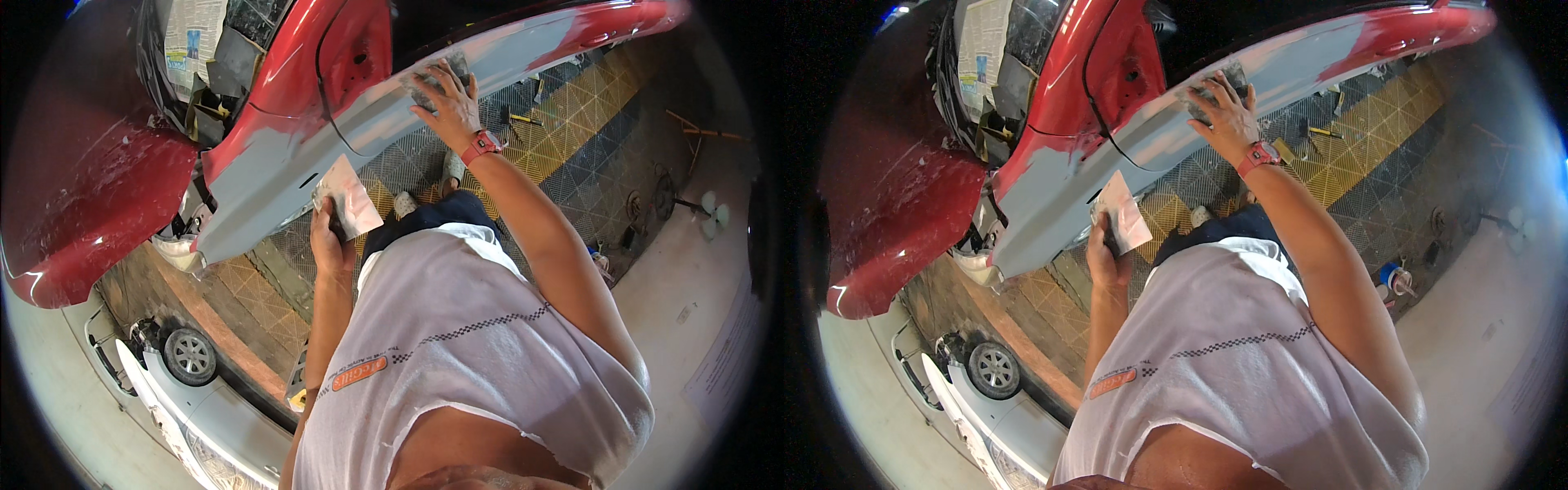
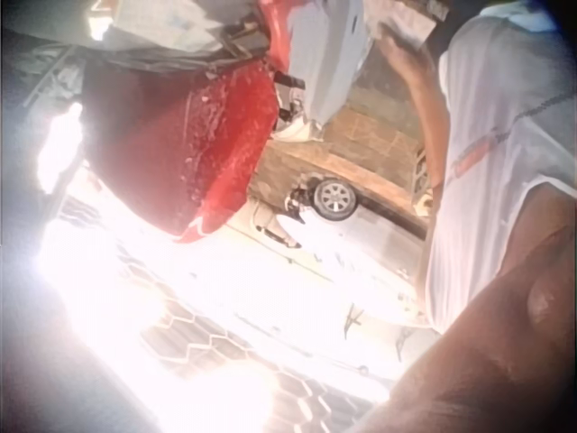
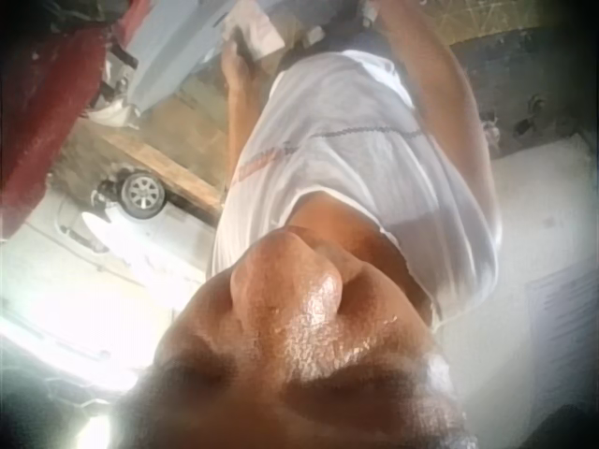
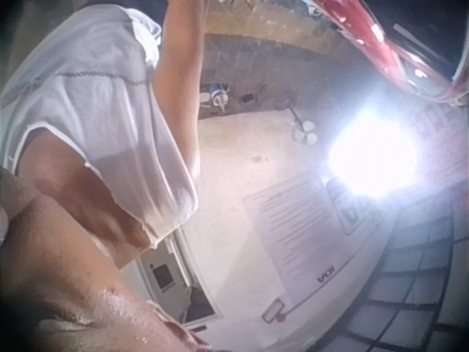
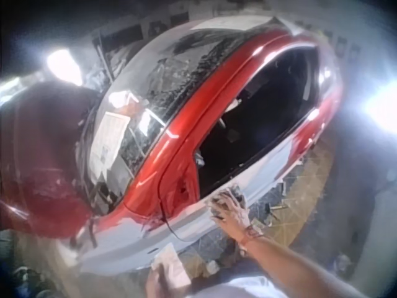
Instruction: The person prepares a sanding block by applying a substance from a small container, then sands the side panel of a red car. The person uses a sanding block and a small container with a brush to apply a substance before sanding the car's bodywork.
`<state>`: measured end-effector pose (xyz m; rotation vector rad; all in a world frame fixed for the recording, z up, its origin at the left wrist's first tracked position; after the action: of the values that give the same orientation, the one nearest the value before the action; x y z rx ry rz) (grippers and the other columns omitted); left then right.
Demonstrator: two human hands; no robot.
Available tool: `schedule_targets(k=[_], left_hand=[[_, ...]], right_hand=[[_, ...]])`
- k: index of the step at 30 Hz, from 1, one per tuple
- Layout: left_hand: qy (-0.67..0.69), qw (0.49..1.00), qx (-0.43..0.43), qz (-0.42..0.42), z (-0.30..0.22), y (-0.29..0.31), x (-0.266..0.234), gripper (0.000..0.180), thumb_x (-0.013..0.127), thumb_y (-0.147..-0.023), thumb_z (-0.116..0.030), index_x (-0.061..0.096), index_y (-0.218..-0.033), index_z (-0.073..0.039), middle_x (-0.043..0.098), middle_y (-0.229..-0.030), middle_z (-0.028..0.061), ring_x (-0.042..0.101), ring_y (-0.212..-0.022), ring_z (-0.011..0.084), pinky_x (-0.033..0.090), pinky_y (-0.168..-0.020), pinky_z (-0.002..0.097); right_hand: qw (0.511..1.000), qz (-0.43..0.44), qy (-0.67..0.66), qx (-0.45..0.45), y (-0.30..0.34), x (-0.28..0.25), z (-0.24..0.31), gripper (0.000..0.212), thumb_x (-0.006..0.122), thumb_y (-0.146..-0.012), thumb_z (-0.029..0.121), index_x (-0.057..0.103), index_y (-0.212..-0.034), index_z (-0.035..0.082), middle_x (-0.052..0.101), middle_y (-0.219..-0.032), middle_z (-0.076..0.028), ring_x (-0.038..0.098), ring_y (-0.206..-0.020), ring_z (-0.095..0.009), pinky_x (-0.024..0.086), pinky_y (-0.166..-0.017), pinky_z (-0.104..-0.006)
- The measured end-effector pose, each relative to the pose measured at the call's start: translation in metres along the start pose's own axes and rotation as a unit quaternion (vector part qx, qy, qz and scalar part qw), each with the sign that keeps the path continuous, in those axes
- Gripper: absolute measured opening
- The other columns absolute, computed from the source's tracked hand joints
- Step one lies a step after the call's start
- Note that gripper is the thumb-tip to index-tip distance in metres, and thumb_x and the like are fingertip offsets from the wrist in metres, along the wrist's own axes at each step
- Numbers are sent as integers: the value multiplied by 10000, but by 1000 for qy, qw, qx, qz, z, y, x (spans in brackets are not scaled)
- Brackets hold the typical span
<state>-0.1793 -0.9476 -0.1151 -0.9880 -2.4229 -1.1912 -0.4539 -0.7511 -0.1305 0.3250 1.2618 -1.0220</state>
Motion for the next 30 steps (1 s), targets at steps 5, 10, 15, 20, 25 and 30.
schedule_targets(k=[5, 10, 15, 20, 25, 30], left_hand=[[-5, 1000, 11, -10, 0, -7, -2, 462, 527, -1151, -218, 484, -1563, -14, 639, -1452, 116, 641, -1315, 254, 528, -1137, 417], [-17, 1000, 17, -12, -2, -9, 2, 468, 536, -1146, -218, 484, -1564, -12, 637, -1455, 120, 641, -1317, 255, 532, -1131, 419], [-14, 1000, 6, -17, -1, -7, 4, 476, 556, -1136, -221, 487, -1559, -12, 639, -1451, 122, 648, -1308, 259, 548, -1110, 422], [-4, 1000, 1, -9, 2, -10, 4, 474, 558, -1135, -219, 488, -1557, -14, 637, -1452, 125, 647, -1311, 260, 547, -1115, 423], [-7, 1000, 15, -8, 3, -14, 8, 459, 540, -1143, -209, 490, -1550, -4, 641, -1441, 128, 650, -1307, 263, 549, -1116, 431], [-14, 1000, 12, -21, 3, -15, 8, 440, 530, -1148, -209, 501, -1527, 13, 641, -1437, 131, 656, -1295, 259, 557, -1104, 428]], right_hand=[[1000, 31, 0, 3, 10, -4, 0, 567, 787, -966, 414, 643, -1507, 326, 513, -1612, -7, 332, -1627, -264, 190, -1271, -758], [999, -28, 6, 23, -1, -26, -20, 602, 801, -948, 430, 635, -1517, 327, 538, -1605, -12, 363, -1614, -270, 205, -1270, -712], [999, -23, 28, 4, -16, -27, -48, 568, 756, -993, 469, 631, -1533, 343, 497, -1655, 1, 303, -1642, -252, 182, -1293, -726], [999, -15, 43, -22, -11, -15, -57, 597, 799, -960, 456, 637, -1524, 344, 522, -1626, -2, 361, -1615, -253, 216, -1288, -704], [998, 11, 51, -18, -1, -24, -63, 588, 785, -972, 457, 633, -1529, 348, 517, -1633, -2, 366, -1614, -252, 217, -1292, -690], [998, -33, 50, 0, -9, -40, -85, 578, 784, -973, 455, 646, -1522, 339, 521, -1633, -11, 384, -1605, -254, 220, -1296, -664]])
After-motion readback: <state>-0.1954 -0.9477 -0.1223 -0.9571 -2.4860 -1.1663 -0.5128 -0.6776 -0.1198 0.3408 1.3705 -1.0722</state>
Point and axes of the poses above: each hand's wrist, its own y-axis away from the middle knuckle, its own x-axis out of the palm, z = x × y, the point moved 6 cm from there along -y, towards the middle knuckle
